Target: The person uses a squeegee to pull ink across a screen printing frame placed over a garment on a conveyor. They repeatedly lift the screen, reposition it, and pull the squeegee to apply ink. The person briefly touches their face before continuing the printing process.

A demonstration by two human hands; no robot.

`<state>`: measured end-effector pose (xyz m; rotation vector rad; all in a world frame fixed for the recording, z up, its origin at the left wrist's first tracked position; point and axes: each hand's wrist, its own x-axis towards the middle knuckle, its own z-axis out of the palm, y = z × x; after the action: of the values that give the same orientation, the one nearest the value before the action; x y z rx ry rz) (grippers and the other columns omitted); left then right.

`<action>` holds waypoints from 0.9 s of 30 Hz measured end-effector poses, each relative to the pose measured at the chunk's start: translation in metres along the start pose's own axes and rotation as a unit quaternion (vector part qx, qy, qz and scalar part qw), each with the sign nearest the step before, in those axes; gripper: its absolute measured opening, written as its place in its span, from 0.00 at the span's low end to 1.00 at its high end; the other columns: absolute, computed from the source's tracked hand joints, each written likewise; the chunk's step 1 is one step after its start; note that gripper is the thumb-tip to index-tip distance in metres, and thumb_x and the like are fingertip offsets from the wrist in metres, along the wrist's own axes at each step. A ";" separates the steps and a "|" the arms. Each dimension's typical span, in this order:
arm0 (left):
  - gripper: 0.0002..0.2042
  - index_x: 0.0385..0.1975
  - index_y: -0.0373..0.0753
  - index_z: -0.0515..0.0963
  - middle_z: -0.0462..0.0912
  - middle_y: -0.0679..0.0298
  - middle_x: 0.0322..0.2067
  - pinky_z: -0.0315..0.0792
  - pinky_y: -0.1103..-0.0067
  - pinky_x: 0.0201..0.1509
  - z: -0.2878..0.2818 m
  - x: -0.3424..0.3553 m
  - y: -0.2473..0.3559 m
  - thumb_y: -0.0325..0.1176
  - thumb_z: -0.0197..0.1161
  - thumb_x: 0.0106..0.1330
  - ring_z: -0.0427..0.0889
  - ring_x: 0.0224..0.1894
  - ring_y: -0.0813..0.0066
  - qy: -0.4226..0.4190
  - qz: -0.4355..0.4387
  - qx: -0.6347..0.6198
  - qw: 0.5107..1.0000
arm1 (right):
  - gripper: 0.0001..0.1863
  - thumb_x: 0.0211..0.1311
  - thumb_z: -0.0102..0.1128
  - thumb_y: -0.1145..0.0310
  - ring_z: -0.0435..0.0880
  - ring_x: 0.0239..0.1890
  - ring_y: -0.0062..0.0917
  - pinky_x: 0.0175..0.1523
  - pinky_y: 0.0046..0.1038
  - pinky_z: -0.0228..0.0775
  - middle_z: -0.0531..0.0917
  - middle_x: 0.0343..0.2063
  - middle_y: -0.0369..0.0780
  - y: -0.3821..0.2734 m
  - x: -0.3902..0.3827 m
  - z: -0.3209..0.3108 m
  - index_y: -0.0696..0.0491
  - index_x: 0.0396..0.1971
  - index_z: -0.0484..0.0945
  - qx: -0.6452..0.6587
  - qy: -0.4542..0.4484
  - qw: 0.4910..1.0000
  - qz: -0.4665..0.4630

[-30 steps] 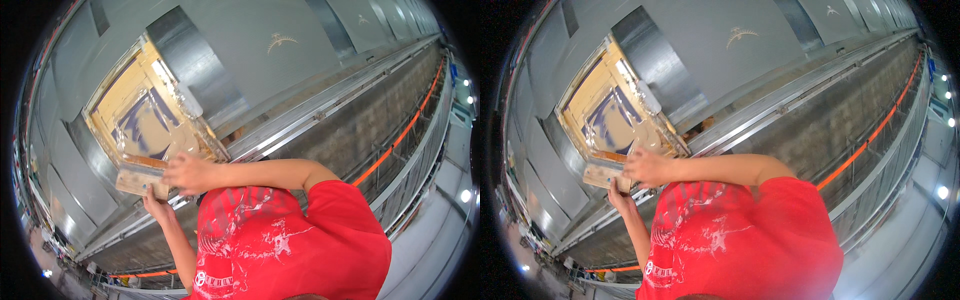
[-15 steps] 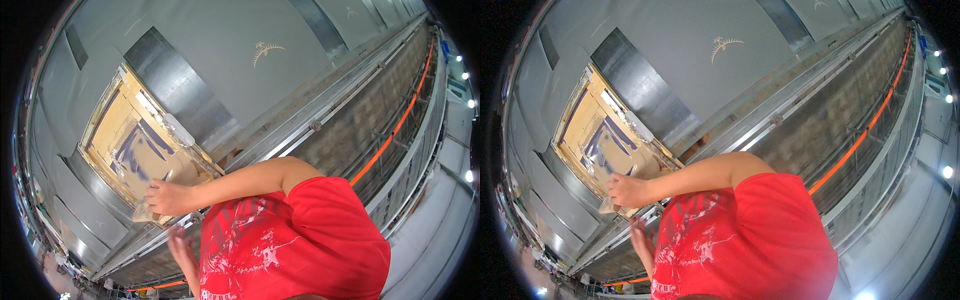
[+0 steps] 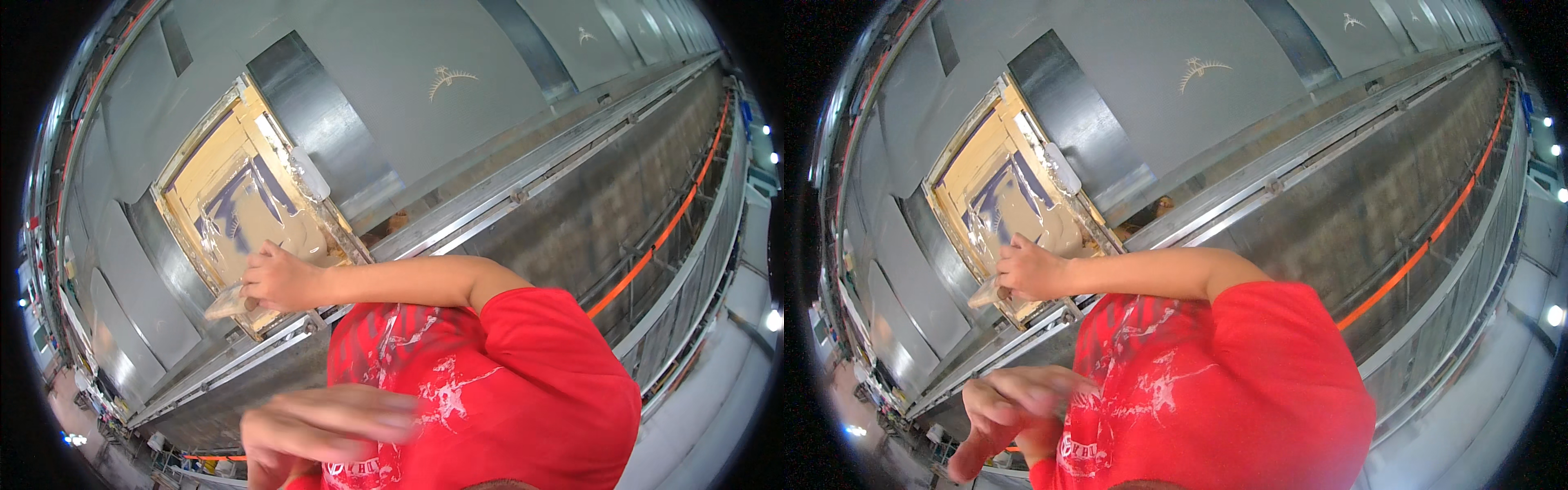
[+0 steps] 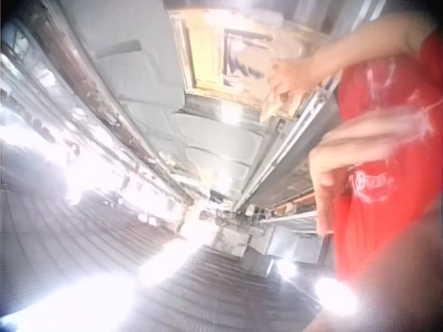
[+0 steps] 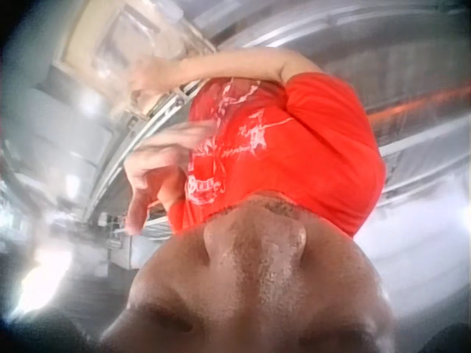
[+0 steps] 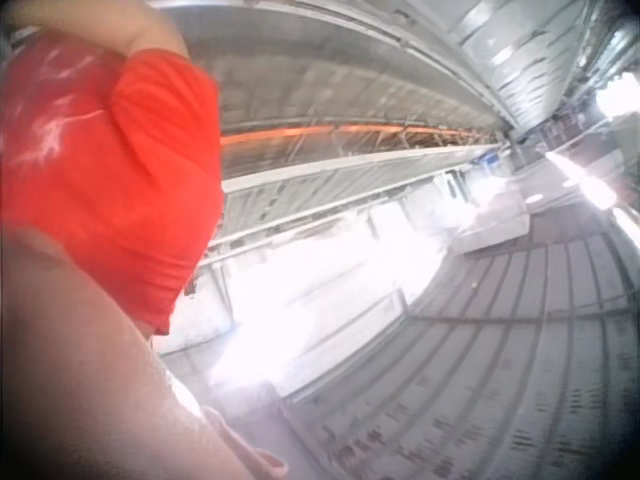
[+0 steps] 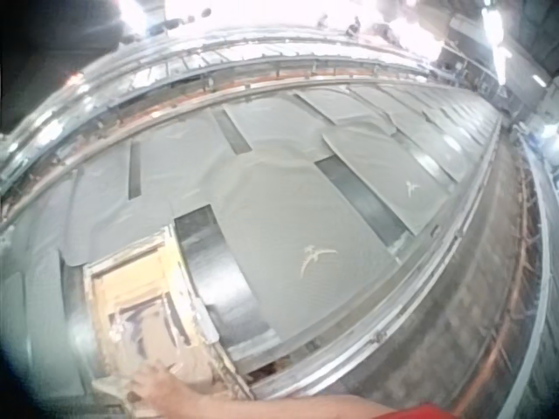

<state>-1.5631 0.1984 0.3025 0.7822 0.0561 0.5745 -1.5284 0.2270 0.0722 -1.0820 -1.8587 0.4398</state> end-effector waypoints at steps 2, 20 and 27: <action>0.40 0.59 0.30 0.73 0.75 0.32 0.56 0.65 0.33 0.56 0.022 0.019 -0.020 0.66 0.60 0.64 0.72 0.59 0.24 -0.097 0.003 -0.108 0.989 | 0.14 0.47 0.72 0.58 0.75 0.46 0.24 0.53 0.36 0.61 0.80 0.32 0.29 -0.009 -0.005 -0.001 0.43 0.36 0.86 -0.002 0.002 1.000 -0.005; 0.33 0.52 0.36 0.76 0.71 0.24 0.55 0.53 0.35 0.67 0.063 0.020 -0.025 0.65 0.48 0.72 0.63 0.65 0.21 -0.121 -0.076 -0.149 0.978 | 0.14 0.50 0.71 0.61 0.76 0.46 0.23 0.52 0.34 0.60 0.82 0.36 0.27 -0.025 -0.006 -0.010 0.44 0.40 0.86 -0.008 0.022 1.000 -0.013; 0.27 0.52 0.36 0.77 0.56 0.16 0.62 0.58 0.42 0.67 0.068 0.000 -0.048 0.58 0.56 0.71 0.58 0.68 0.21 -0.169 -0.007 -0.275 0.946 | 0.15 0.52 0.69 0.61 0.76 0.46 0.22 0.53 0.33 0.60 0.83 0.40 0.26 -0.020 -0.011 -0.011 0.43 0.42 0.85 0.000 0.015 1.000 -0.002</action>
<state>-1.5234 0.1271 0.3192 0.3249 -0.4018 0.4042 -1.5265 0.2052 0.0856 -1.0805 -1.8336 0.4187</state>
